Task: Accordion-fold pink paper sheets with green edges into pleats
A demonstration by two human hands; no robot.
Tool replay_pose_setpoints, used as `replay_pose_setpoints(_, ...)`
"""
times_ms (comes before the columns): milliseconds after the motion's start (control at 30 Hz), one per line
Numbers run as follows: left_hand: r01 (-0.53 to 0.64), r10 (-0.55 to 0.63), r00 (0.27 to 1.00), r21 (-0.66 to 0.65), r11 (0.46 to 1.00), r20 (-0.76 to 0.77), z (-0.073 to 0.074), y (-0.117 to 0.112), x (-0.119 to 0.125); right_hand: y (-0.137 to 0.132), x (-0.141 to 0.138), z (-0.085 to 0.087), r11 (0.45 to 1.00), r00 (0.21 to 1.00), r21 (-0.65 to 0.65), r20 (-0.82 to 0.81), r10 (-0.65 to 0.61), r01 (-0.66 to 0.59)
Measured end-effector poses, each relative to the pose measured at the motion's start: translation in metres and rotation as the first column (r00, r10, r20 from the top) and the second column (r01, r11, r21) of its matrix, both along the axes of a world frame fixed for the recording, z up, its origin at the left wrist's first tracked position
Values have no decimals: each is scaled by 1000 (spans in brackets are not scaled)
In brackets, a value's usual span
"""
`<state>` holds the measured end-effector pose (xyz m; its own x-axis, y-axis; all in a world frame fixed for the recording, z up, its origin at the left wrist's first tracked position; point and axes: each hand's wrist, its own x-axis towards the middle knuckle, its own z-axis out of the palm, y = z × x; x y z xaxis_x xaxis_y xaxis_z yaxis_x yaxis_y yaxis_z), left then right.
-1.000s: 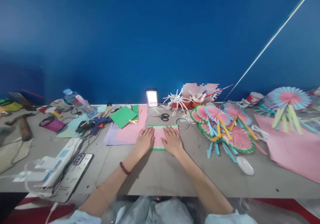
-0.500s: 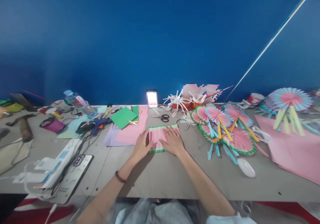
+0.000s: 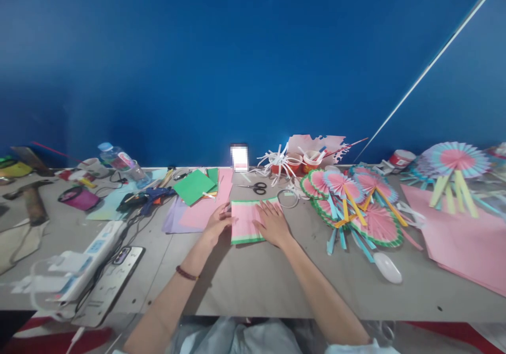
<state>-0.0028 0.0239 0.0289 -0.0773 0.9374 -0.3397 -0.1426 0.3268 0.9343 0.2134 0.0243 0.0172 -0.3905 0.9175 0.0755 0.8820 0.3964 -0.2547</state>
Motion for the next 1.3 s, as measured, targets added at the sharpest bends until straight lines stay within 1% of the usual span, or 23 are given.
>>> replay_pose_setpoints(33,-2,3,1000,25,1000,-28,2,-1,-1,0,0,0,1000,1000,-6,2,0,0)
replay_pose_setpoints(133,-16,46,984,169,985,-172,3,-4,-1,0,0,4,999,1000,-35,11,9,-8)
replay_pose_setpoints(233,30,59,951,281,959,-303,-1,-6,1,-1,1,8,999,1000,-50,19,21,-20)
replay_pose_setpoints(300,102,57,898,332,938,-436,-5,-8,1,-2,1,10,999,999,-45,25,28,-27)
replay_pose_setpoints(367,177,53,824,347,921,-563,-8,-12,0,-2,2,11,999,999,-38,33,38,-37)
replay_pose_setpoints(433,252,47,713,318,914,-699,-7,-19,-1,-2,2,11,998,998,-42,42,46,-44)
replay_pose_setpoints(467,292,50,615,287,913,-787,-5,-24,0,-2,2,12,998,998,-45,45,49,-47)
replay_pose_setpoints(533,368,96,322,218,904,-942,3,-32,2,-3,1,13,998,998,-49,48,49,-47)
replay_pose_setpoints(567,404,121,196,192,894,-973,7,-34,5,-4,0,13,998,998,-47,50,44,-42)
replay_pose_setpoints(600,437,140,102,170,883,-985,12,-36,8,-5,-2,14,998,998,-44,54,36,-34)
replay_pose_setpoints(633,469,155,37,154,870,-987,15,-35,11,-7,-4,14,999,998,-38,61,21,-19)
replay_pose_setpoints(667,490,167,0,146,860,-986,17,-33,16,-8,-7,15,1000,998,-28,68,1,1)
replay_pose_setpoints(700,507,174,-14,143,850,-985,18,-30,21,-10,-9,15,1000,997,-16,74,-19,21)
replay_pose_setpoints(767,535,153,0,129,835,-988,15,-23,33,-14,-15,15,998,995,13,79,-59,58)
replay_pose_setpoints(833,558,118,25,112,822,-993,7,-18,45,-17,-19,14,995,993,40,74,-96,93)
replay_pose_setpoints(900,557,103,39,107,824,-994,-4,-17,54,-19,-21,13,990,990,66,65,-127,122)
replay_pose_setpoints(933,555,98,52,110,825,-994,-8,-17,57,-18,-21,12,990,991,81,59,-118,113)
replay_pose_setpoints(967,548,103,73,126,827,-992,-13,-18,58,-18,-21,12,993,995,93,55,-79,73)
replay_pose_setpoints(1033,543,110,106,150,826,-988,-18,-20,57,-16,-20,10,994,998,98,52,42,-47)
replay_pose_setpoints(1067,546,110,117,156,823,-987,-19,-21,56,-15,-19,9,992,995,88,52,88,-93)
replay_pose_setpoints(1100,554,104,123,155,818,-987,-19,-21,54,-14,-19,8,991,993,73,50,108,-111)
replay_pose_setpoints(1233,569,76,132,139,810,-988,-16,-23,47,-13,-17,3,999,998,27,53,34,-36)
replay_pose_setpoints(1300,569,72,139,139,810,-988,-14,-23,46,-13,-16,2,999,998,22,60,30,-31)
